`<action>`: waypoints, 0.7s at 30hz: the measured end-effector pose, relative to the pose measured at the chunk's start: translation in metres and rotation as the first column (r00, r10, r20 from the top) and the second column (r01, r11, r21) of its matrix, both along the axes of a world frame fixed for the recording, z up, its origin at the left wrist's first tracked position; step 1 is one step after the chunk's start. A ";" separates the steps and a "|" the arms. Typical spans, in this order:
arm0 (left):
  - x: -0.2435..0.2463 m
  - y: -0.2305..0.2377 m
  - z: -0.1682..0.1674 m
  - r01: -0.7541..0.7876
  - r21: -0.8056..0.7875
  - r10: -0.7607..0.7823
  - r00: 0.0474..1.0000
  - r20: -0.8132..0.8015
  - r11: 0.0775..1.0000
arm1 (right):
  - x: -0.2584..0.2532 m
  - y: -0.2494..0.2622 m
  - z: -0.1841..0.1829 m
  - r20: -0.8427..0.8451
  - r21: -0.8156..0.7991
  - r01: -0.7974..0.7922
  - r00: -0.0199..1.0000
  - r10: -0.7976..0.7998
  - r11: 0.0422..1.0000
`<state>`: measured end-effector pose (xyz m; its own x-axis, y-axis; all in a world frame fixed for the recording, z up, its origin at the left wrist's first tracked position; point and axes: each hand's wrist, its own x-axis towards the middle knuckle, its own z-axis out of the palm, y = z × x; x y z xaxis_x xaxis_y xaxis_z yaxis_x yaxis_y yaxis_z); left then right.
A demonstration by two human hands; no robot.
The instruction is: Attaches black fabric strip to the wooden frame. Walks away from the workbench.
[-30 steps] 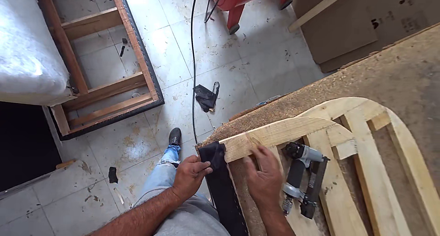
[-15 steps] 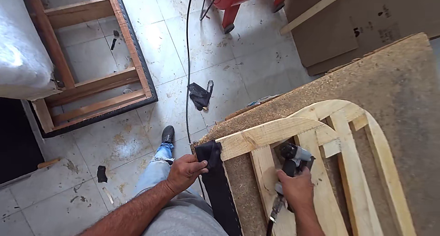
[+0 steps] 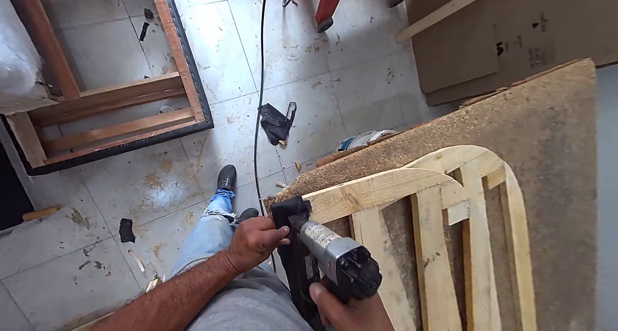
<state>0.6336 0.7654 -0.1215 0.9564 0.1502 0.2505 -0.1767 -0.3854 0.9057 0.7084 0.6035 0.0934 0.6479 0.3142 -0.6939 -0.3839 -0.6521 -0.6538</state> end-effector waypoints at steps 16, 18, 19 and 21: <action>0.004 0.006 -0.005 0.028 -0.017 -0.027 0.999 0.029 0.999 | 0.011 0.038 -0.028 -0.081 -0.287 -0.160 0.987 0.142 0.945; 0.004 0.006 -0.006 0.024 -0.013 -0.023 0.999 0.035 1.000 | 0.009 0.040 -0.027 -0.075 -0.313 -0.171 0.985 0.155 0.934; 0.004 0.006 -0.006 0.021 -0.010 -0.021 0.999 0.040 1.000 | 0.008 0.041 -0.027 -0.074 -0.325 -0.169 0.985 0.154 0.931; 0.004 0.006 -0.006 0.026 -0.014 -0.026 0.999 0.048 1.000 | 0.006 0.042 -0.027 -0.069 -0.336 -0.164 0.986 0.149 0.928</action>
